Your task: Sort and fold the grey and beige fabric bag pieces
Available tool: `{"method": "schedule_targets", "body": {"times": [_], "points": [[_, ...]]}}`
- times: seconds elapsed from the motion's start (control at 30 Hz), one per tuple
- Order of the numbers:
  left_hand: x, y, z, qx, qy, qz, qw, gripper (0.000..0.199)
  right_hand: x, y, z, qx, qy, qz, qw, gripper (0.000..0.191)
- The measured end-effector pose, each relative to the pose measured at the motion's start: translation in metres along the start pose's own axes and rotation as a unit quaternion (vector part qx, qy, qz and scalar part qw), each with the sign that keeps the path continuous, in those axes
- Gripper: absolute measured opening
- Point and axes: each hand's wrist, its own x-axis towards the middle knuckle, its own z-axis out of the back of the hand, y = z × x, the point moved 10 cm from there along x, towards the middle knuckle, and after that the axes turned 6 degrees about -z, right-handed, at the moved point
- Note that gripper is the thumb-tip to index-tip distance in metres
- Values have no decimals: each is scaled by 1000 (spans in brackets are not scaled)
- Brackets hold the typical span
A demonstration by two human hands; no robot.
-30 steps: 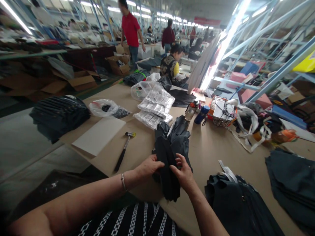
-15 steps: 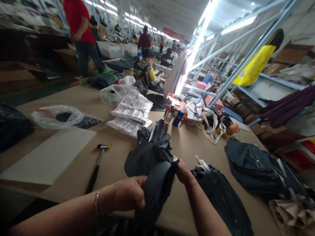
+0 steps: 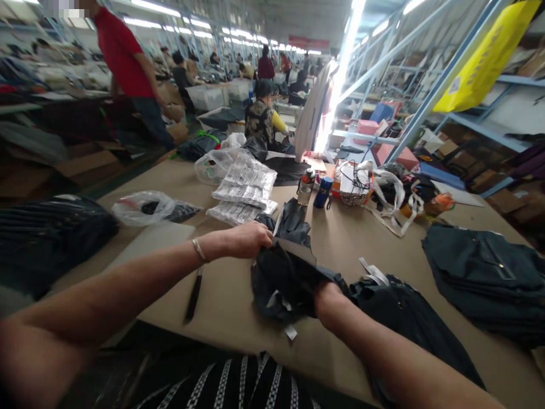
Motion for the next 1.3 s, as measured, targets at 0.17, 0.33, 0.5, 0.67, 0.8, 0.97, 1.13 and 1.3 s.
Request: {"method": "schedule_targets", "body": {"times": [0.17,0.33,0.5,0.67,0.8,0.97,1.13,1.3], "points": [[20,-33,-9,207,-9,-94,974,19,-22,26,48,8,187,38,982,15],[42,-59,-2,-26,-46,-67,996,13,-17,29,137,181,2,50,982,12],[44,-74,10,-111,-127,-54,984,8,-34,-1,177,297,-141,90,940,21],[55,-79,-1,-78,-87,-68,991,7,-50,46,143,11,-219,185,958,21],[63,-75,-4,-98,-108,-82,986,12,-45,80,71,-240,-224,192,925,42],[54,-51,-30,-58,-14,-32,998,9,-39,39,117,-2,-201,174,964,30],[49,-65,-49,-302,44,-14,952,16,-20,7,139,96,-146,130,976,25],[50,-65,-46,-470,28,-17,882,20,-26,-13,93,337,29,32,941,37]]}}
